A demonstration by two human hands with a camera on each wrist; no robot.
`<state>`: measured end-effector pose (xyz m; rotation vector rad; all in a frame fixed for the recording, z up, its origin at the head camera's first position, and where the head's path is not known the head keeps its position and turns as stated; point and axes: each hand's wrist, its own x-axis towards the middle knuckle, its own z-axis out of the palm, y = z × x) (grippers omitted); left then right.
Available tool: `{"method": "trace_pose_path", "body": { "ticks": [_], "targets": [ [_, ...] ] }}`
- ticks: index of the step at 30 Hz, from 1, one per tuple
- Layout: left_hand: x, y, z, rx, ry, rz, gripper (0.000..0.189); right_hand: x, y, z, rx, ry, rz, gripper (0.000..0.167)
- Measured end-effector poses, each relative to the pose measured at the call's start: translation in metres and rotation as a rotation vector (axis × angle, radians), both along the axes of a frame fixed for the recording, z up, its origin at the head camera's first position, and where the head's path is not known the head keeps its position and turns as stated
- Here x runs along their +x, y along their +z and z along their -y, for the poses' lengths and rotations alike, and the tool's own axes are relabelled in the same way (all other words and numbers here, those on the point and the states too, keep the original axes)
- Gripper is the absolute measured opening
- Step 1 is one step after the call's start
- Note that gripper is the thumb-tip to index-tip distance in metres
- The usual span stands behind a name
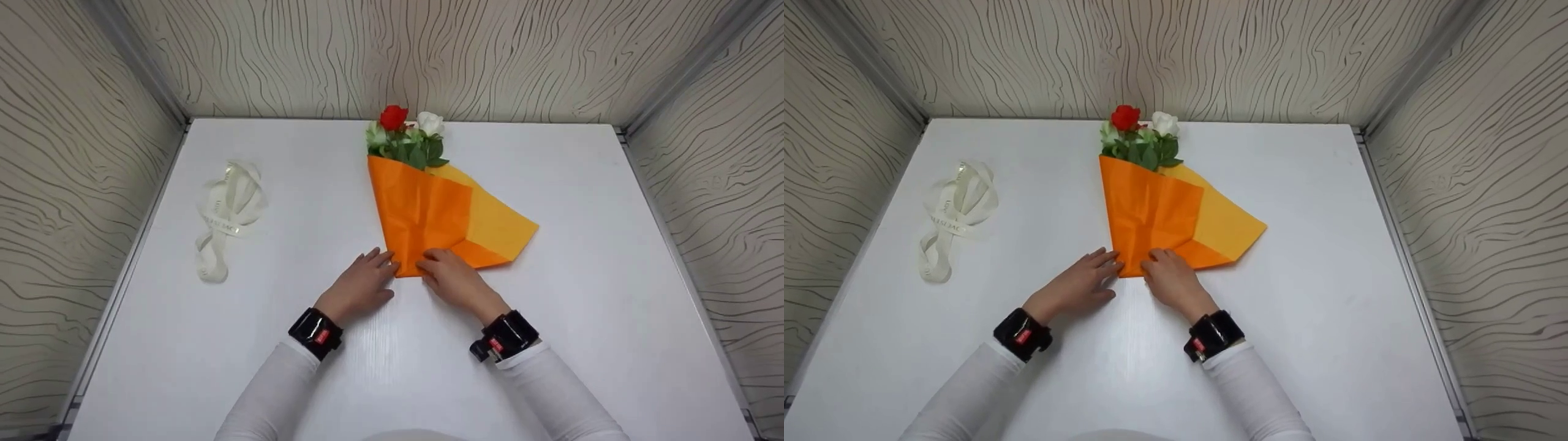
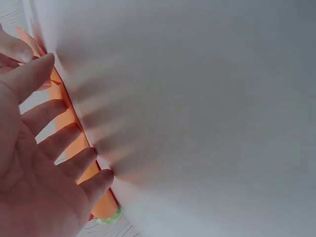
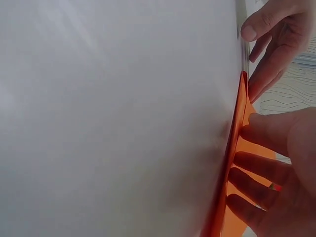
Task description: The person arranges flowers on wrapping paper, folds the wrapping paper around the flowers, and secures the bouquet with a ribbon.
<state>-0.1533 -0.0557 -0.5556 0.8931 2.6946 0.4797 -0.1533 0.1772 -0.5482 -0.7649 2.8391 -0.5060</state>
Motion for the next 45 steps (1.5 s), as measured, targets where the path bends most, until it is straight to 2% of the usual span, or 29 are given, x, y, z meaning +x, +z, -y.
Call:
{"method": "trace_pose_path", "body": {
  "ticks": [8,14,18,20,23,26,29,32,37,45],
  "targets": [
    [0.019,0.011,0.010,-0.015,-0.014,0.076,0.052,0.018,-0.001,-0.003,-0.034,0.063,0.108,0.039],
    [0.034,0.018,0.015,-0.010,-0.071,0.078,0.039,0.035,0.007,-0.005,-0.002,0.120,0.154,0.039],
    [0.039,0.020,0.016,0.003,-0.113,0.080,0.036,0.042,0.015,-0.006,0.005,0.162,0.185,0.035],
    [0.039,0.019,0.016,0.035,-0.103,0.082,0.036,0.042,0.019,-0.005,-0.003,0.159,0.186,0.032],
    [0.034,0.015,0.016,0.095,-0.065,0.046,0.038,0.037,0.022,0.000,-0.011,0.100,0.156,0.031],
    [0.025,0.011,0.014,0.132,-0.017,-0.036,0.037,0.028,0.022,0.008,-0.007,0.026,0.066,0.033],
    [0.015,0.008,0.011,0.151,0.016,-0.109,0.034,0.017,0.017,0.017,0.021,-0.017,-0.045,0.038],
    [0.007,0.006,0.008,0.163,0.034,-0.129,0.030,0.010,0.010,0.022,0.067,-0.036,-0.095,0.047],
    [-0.003,0.004,0.004,0.168,0.050,-0.137,0.027,0.005,-0.001,0.024,0.139,-0.040,-0.036,0.064],
    [-0.028,0.000,0.005,0.103,0.082,-0.185,0.022,0.004,-0.005,0.021,0.145,-0.038,0.040,0.066]
  ]
}}
